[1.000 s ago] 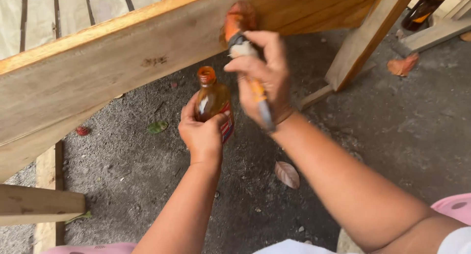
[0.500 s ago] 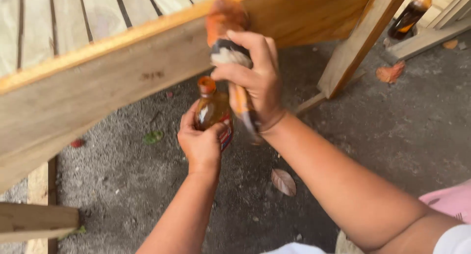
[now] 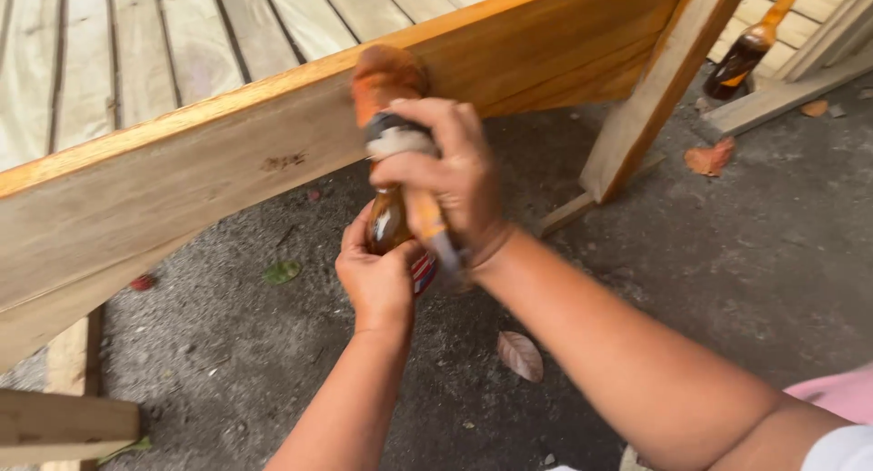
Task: Apply orange varnish or paint to a wooden bed frame using a brush.
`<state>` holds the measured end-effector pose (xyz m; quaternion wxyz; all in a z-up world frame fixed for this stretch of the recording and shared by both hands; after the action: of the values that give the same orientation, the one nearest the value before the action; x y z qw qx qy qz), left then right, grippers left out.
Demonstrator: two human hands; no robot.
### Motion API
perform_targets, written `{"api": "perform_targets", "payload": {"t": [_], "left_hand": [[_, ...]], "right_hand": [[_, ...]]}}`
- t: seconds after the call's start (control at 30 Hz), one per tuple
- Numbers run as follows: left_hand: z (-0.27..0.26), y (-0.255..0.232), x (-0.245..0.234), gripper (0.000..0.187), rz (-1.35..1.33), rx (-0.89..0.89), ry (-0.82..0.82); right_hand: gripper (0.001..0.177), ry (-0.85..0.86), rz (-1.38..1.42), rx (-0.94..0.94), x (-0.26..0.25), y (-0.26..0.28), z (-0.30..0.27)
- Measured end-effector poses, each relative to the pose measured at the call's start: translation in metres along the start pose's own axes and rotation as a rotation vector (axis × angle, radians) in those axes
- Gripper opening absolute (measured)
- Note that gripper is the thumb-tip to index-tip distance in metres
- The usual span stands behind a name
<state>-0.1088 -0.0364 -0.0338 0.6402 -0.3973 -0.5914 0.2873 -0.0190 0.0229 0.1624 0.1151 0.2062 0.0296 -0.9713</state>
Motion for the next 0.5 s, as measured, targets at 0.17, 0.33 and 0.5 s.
{"api": "perform_targets", "payload": {"t": [0.17, 0.33, 0.5], "left_hand": [[0.004, -0.015, -0.004, 0.063, 0.124, 0.107, 0.031], [0.004, -0.014, -0.005, 0.065, 0.17, 0.141, 0.063], [-0.013, -0.03, 0.017, 0.065, 0.585, 0.101, 0.207]], "right_hand": [[0.013, -0.163, 0.094, 0.248, -0.013, -0.152, -0.044], [0.014, -0.262, -0.295, 0.433, -0.09, -0.274, -0.071], [0.022, -0.023, 0.856, 1.382, -0.067, -0.238, -0.107]]}}
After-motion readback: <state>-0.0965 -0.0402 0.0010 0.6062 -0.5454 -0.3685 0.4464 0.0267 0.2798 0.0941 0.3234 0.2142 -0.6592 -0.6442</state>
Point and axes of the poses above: each hand's wrist, its own z-axis towards the middle knuckle, its own x-axis out of the palm, y = z × x, the point moved 8 cm from there along z, towards the middle knuckle, and after that the axes turned 13 degrees about -z, right-handed, at the moved point
